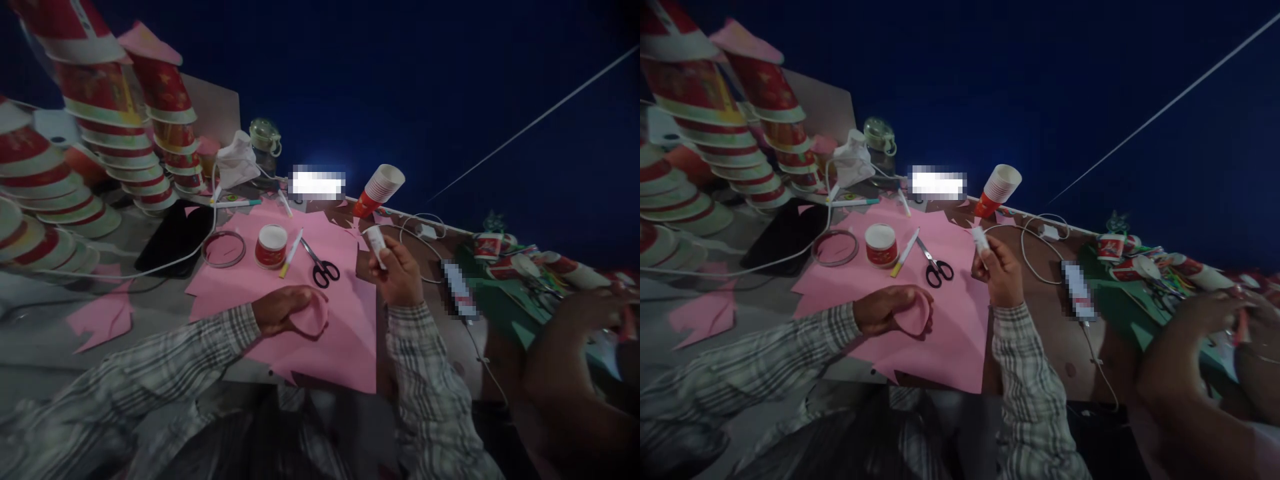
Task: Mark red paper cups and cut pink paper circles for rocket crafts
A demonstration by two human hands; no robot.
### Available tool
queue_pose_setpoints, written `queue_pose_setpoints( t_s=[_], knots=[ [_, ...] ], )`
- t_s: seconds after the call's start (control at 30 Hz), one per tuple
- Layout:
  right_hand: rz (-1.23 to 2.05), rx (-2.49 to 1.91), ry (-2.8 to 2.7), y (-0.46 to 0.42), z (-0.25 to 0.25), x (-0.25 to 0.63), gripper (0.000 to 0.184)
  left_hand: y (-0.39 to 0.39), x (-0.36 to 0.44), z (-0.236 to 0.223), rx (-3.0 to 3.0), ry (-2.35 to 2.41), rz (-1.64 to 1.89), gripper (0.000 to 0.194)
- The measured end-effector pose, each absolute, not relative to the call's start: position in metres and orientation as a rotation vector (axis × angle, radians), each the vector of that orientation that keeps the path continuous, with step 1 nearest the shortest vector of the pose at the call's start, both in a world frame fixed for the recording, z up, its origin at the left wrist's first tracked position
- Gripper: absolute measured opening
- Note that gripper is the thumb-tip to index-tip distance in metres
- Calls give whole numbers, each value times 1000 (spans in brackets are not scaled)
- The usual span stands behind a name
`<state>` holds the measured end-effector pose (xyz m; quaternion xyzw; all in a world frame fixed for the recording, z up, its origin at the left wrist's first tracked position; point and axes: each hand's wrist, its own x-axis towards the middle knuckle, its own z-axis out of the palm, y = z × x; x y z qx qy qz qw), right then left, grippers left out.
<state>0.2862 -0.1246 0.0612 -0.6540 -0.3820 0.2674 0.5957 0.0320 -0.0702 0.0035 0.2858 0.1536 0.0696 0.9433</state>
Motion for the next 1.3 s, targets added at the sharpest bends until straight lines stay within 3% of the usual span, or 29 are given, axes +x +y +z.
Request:
queue_pose_setpoints(
  t_s=[0.13, 0.3, 0.4, 0.77, 1.07, 1.3],
  knots=[
    [893, -1136, -727, -135, 63, 226, 30, -62, 33, 11, 512, 433, 409, 53],
    [1090, -1050, -560, -122, 45, 203, 40, -54, 29, 21, 559, 463, 516, 59],
    [1178, -1041, -572, -120, 38, 199, 39, -51, 30, 25, 561, 449, 556, 53],
    [1332, -1006, -613, -126, 20, 189, 39, -59, 33, 20, 861, 410, 657, 61],
    [1400, -1053, -747, -130, 16, 184, 47, -59, 31, 29, 959, 429, 686, 51],
    [1403, -1051, -690, -131, 17, 193, 51, -58, 26, 29, 1443, 479, 1026, 26]
  ],
)
